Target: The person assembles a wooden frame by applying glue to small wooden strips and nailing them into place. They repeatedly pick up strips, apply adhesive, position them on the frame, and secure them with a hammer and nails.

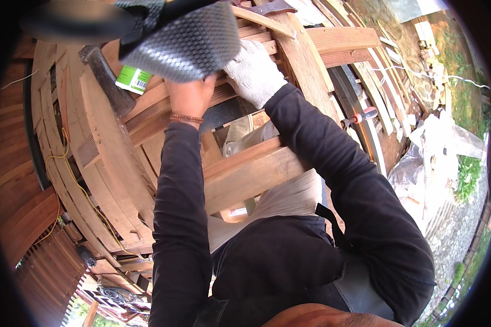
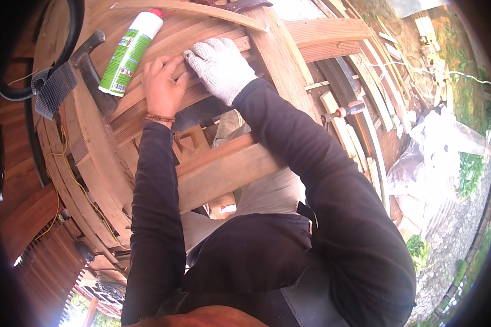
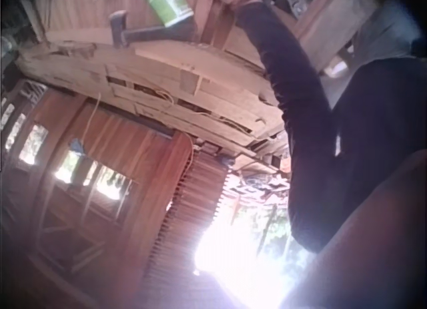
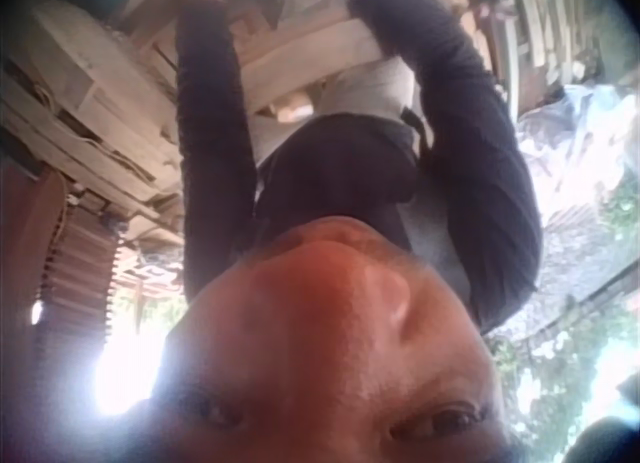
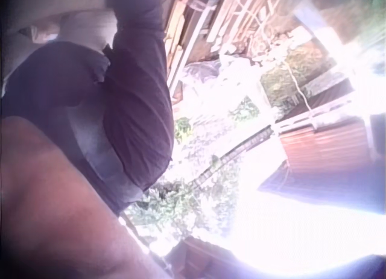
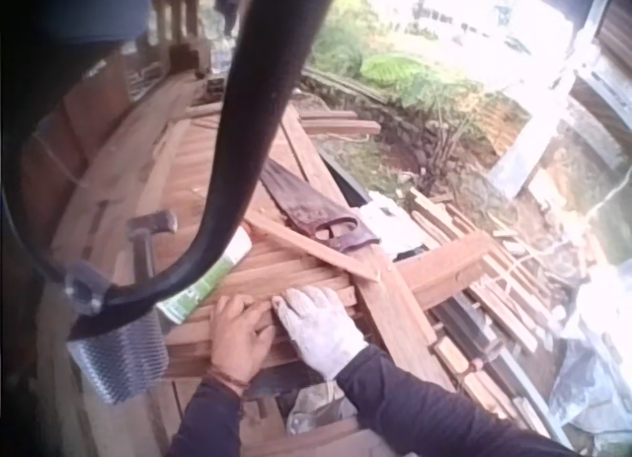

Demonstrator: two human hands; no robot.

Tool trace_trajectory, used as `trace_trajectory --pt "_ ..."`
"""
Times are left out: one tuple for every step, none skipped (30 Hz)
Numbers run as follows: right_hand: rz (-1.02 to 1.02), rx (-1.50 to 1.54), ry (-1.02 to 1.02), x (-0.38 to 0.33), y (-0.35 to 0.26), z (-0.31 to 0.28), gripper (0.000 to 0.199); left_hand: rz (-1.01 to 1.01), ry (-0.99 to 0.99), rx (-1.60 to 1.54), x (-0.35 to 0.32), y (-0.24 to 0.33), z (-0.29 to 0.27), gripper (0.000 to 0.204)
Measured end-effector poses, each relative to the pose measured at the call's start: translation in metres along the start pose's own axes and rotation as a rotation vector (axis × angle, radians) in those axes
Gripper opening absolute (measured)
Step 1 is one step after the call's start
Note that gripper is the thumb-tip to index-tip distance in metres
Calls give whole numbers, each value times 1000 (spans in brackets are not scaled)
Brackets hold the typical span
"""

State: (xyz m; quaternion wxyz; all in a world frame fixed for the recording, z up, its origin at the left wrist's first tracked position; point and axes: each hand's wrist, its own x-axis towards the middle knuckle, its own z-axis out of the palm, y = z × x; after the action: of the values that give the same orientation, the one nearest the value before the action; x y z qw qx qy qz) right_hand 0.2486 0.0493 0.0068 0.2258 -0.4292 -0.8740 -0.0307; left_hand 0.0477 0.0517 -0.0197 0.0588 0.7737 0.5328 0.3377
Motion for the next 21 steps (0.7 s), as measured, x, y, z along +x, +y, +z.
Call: trace_trajectory --pt "4 11 10 1 -2 -3 47 -1 7 3 2 0 0 44" --pt "8 22 19 2 -2 -4 47 -3 14 7 3 0 0 45" --pt "23 27 -5 3 -3 -7 46 -5 10 8 2 5 -3 45" --pt "38 33 -29 6 -4 -11 46 -20 -24 1 3 8 -7 45" --pt "52 38 -53 7 -4 -13 45 -36 -58 -5 4 9 -12 44" --pt "48 29 -42 7 -4 -12 45 -48 -88 -13 7 13 -17 44" --pt "44 19 -31 6 -4 -10 44 -37 -84 -9 6 13 -18 44" --pt "39 10 -20 5 -3 -7 44 -25 -79 -6 5 13 -19 43" --pt "32 10 -10 4 -2 -3 43 -15 -72 2 5 11 -21 43" --pt "24 10 0 3 -1 1 43 -12 -69 -7 3 8 -20 42" --pt "18 10 11 1 1 5 43 -7 -67 -15 0 5 -16 40" --pt "11 25 12 3 0 3 42 -3 -62 -21 0 3 -15 39" --pt "5 40 13 3 -1 -1 41 -1 -51 -29 0 2 -14 39" --pt "-1 54 14 4 0 -4 41 1 -41 -38 0 2 -13 38" --pt "-4 48 13 5 2 -5 40 2 -36 -48 -1 3 -13 37" --pt "-7 42 11 7 4 -7 39 -2 -24 -52 0 3 -12 37" --pt "-11 36 10 9 6 -8 38 -7 -11 -56 2 3 -10 36" --pt "-5 41 -3 10 5 -9 37 -12 -2 -62 1 4 -10 35" --pt "1 47 -15 11 5 -11 37 -20 -10 -77 0 5 -11 36" --pt "7 52 -28 10 4 -11 36 -28 -17 -91 -1 6 -12 36" --pt "9 42 26 8 0 -9 35 -34 -18 -105 1 6 -13 37"
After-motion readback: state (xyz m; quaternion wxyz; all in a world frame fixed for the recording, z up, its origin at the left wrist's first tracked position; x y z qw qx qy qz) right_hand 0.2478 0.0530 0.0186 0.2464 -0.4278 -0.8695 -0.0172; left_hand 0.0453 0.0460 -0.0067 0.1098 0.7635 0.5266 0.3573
